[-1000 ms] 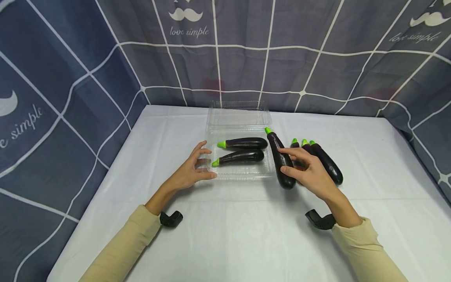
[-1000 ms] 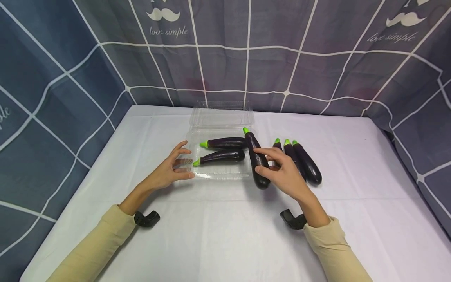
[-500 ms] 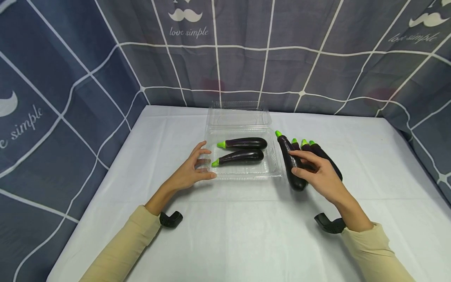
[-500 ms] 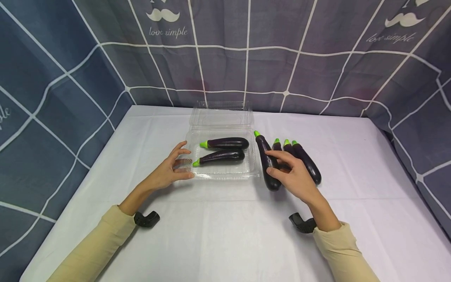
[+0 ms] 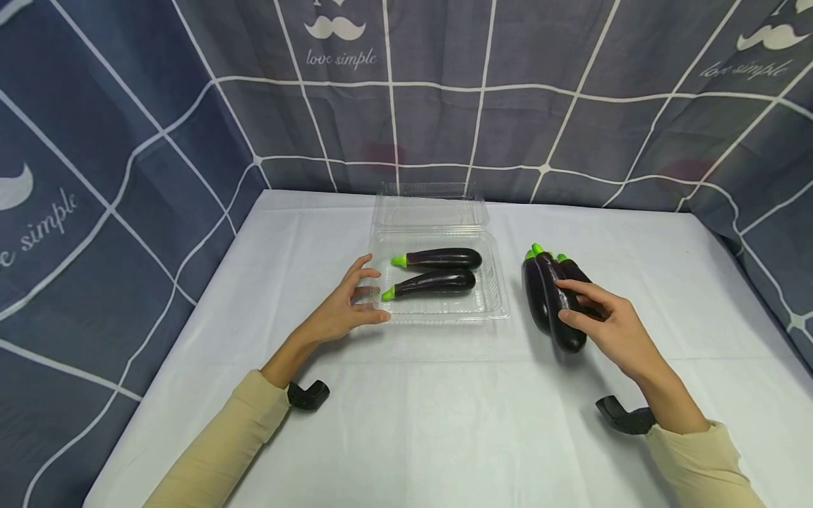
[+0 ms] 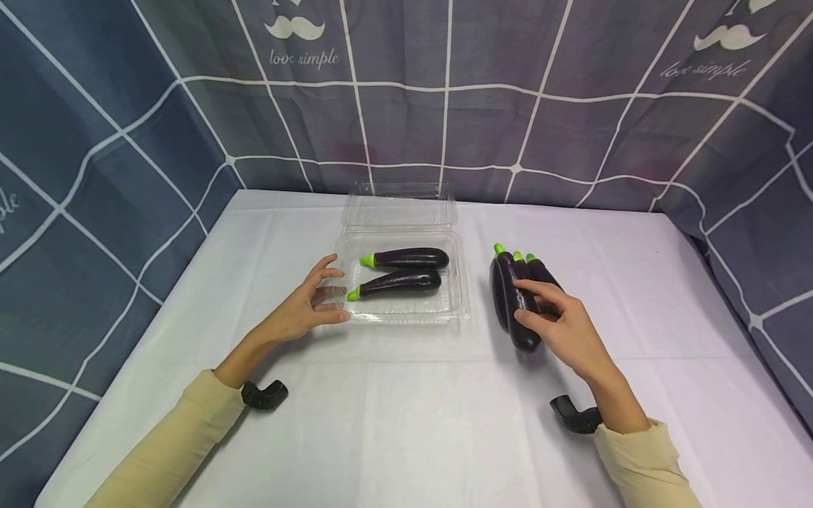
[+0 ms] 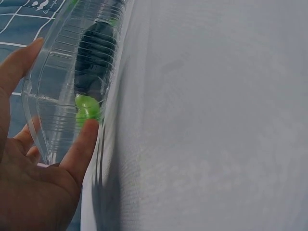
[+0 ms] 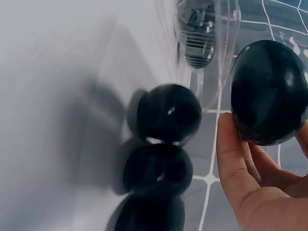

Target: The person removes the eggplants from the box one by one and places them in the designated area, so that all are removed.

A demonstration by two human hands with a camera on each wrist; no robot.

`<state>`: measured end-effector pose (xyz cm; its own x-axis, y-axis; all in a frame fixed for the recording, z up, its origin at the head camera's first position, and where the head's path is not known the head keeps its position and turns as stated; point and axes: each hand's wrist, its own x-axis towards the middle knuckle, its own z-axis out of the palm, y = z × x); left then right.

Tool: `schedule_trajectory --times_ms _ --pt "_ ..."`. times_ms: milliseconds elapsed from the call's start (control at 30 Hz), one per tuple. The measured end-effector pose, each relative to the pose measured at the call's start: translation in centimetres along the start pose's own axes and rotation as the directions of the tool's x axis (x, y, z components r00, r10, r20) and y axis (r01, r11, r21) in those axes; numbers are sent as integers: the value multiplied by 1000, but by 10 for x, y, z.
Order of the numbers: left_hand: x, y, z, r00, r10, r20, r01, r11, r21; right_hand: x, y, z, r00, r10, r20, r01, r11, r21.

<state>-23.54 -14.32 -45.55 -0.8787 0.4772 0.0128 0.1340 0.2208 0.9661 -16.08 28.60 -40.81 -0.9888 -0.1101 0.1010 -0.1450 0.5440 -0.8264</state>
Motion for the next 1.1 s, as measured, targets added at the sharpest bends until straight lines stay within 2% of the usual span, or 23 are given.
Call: schedule_trajectory --times_ms 300,667,1100 --pt "0 -3 -1 1000 -8 9 8 1000 -7 -9 12 -14 998 -42 -43 40 998 -43" --pt "-1 -2 -1 1000 -10 5 10 1000 -1 -23 27 -36 997 16 -72 -23 995 -98" --pt "0 0 0 1000 -18 7 18 1000 3 -17 36 -53 994 25 -110 -38 992 -120"
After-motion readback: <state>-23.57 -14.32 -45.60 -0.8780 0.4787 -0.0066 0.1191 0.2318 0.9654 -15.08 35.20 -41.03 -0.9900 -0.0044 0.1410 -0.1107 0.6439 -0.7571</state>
